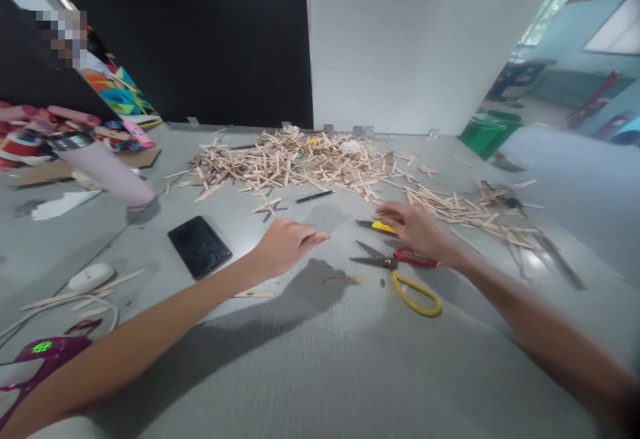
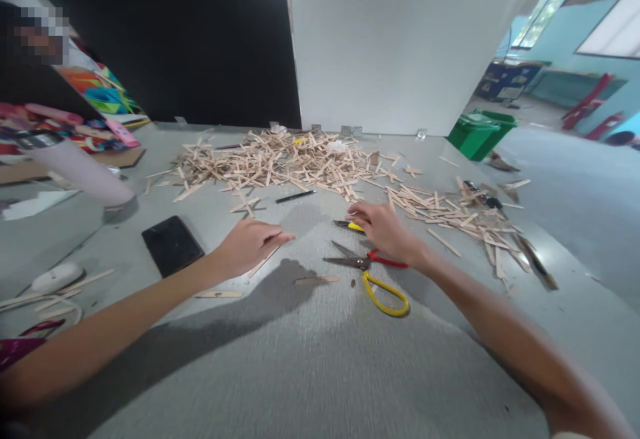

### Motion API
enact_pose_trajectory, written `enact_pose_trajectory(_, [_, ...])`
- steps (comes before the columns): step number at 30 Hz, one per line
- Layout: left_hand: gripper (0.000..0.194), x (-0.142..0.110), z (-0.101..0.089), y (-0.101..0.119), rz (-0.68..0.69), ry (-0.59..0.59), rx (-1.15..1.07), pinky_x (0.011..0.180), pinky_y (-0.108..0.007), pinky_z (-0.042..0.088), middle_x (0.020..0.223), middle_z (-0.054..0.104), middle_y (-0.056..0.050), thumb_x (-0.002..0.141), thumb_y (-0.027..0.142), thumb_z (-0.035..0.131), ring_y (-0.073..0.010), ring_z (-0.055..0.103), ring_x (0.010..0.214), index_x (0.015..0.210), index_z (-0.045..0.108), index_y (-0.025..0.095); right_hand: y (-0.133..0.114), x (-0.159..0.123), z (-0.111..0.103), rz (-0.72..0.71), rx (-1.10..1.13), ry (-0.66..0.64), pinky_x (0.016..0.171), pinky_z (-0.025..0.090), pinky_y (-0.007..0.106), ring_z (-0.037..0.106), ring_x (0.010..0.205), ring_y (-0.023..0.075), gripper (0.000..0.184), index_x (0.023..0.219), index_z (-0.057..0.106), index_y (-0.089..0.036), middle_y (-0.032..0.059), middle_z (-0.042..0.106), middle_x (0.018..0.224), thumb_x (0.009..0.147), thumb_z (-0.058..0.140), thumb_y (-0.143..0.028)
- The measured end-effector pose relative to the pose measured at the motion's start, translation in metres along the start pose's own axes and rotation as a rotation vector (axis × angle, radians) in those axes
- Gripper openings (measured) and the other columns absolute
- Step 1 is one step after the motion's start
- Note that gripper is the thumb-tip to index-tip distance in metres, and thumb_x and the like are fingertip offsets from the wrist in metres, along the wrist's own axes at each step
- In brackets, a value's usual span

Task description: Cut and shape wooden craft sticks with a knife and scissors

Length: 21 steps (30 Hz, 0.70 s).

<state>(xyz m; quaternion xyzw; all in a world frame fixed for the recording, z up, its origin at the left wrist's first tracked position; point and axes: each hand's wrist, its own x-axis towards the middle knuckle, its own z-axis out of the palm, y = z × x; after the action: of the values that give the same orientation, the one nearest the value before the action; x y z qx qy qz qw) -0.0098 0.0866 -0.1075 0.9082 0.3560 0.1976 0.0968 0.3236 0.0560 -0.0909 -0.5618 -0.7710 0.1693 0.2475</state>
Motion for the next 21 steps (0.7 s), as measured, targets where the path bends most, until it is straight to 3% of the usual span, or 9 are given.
enact_pose_trajectory(3, [0.046,0.001,0.003,-0.006,-0.044,-0.023,0.104,0.063,-0.03,0.039,0.064,0.058,-0.003,0.116,0.039,0.045,-0.0192,0.054,0.06,0.077,0.06,0.02,0.021,0.008,-0.005,0.061,-0.267,0.064,0.077,0.06,0.034,0.082,0.079,0.026,0.018,0.107,0.084,-0.02,0.0077,0.086,0.084,0.1,0.074,-0.034])
enact_pose_trajectory(5, [0.029,0.002,0.002,-0.01,-0.059,-0.027,0.153,0.076,-0.034,0.049,0.09,0.072,-0.011,0.113,0.023,0.046,-0.0239,0.066,0.08,0.098,0.07,0.018,0.032,0.011,-0.007,0.095,-0.34,0.073,0.069,0.056,0.033,0.078,0.07,0.0269,0.02,0.097,0.085,-0.02,0.0061,0.08,0.071,0.094,0.081,-0.04])
enact_pose_trajectory(7, [0.026,0.003,0.001,-0.012,-0.054,-0.027,0.177,0.094,-0.041,0.054,0.128,0.073,-0.017,0.108,0.016,0.048,-0.029,0.069,0.107,0.12,0.071,0.02,0.039,0.013,-0.008,0.112,-0.414,0.108,0.069,0.053,0.034,0.077,0.073,0.0292,0.023,0.099,0.085,-0.02,0.008,0.08,0.071,0.098,0.076,-0.041])
enact_pose_trajectory(9, [0.025,0.005,0.0,-0.014,-0.043,-0.024,0.184,0.11,-0.051,0.05,0.146,0.067,-0.017,0.108,0.021,0.052,-0.0342,0.064,0.128,0.121,0.073,0.021,0.042,0.013,-0.008,0.099,-0.456,0.157,0.075,0.054,0.036,0.079,0.087,0.0316,0.029,0.122,0.083,-0.019,0.0133,0.084,0.09,0.106,0.061,-0.031])
enact_pose_trajectory(12, [0.034,0.006,0.0,-0.017,-0.024,-0.02,0.171,0.117,-0.056,0.045,0.124,0.075,-0.014,0.114,0.029,0.045,-0.0341,0.065,0.128,0.1,0.074,0.02,0.042,0.013,-0.007,0.075,-0.484,0.224,0.084,0.056,0.04,0.079,0.102,0.0349,0.046,0.15,0.069,-0.016,0.0194,0.084,0.114,0.109,0.048,-0.024])
enact_pose_trajectory(14, [0.035,0.005,0.0,-0.018,-0.011,-0.008,0.16,0.114,-0.053,0.048,0.121,0.076,-0.013,0.114,0.023,0.04,-0.0321,0.067,0.123,0.103,0.073,0.02,0.042,0.012,-0.006,0.086,-0.494,0.245,0.083,0.056,0.043,0.078,0.094,0.0375,0.045,0.144,0.072,-0.013,0.0205,0.083,0.101,0.111,0.046,-0.029])
enact_pose_trajectory(16, [0.035,0.004,0.0,-0.018,0.002,0.01,0.15,0.11,-0.051,0.05,0.136,0.071,-0.015,0.11,0.015,0.038,-0.0318,0.066,0.127,0.118,0.072,0.021,0.042,0.012,-0.005,0.097,-0.49,0.254,0.08,0.056,0.044,0.078,0.085,0.0362,0.047,0.143,0.072,-0.011,0.0189,0.081,0.091,0.112,0.041,-0.028])
enact_pose_trajectory(18, [0.036,0.003,0.001,-0.018,0.02,0.019,0.139,0.111,-0.052,0.05,0.146,0.068,-0.015,0.108,0.014,0.041,-0.0331,0.063,0.134,0.124,0.072,0.023,0.043,0.011,-0.003,0.047,-0.47,0.253,0.086,0.058,0.044,0.078,0.096,0.0342,0.054,0.16,0.059,-0.015,0.0197,0.081,0.113,0.109,0.04,-0.02])
enact_pose_trajectory(21, [0.033,0.004,0.002,-0.019,0.047,0.02,0.129,0.118,-0.057,0.044,0.124,0.078,-0.012,0.113,0.028,0.045,-0.0344,0.064,0.132,0.105,0.077,0.022,0.044,0.011,-0.002,-0.05,-0.448,0.24,0.105,0.056,0.05,0.071,0.128,0.0361,0.064,0.17,0.048,-0.022,0.0207,0.068,0.15,0.106,0.045,-0.018])
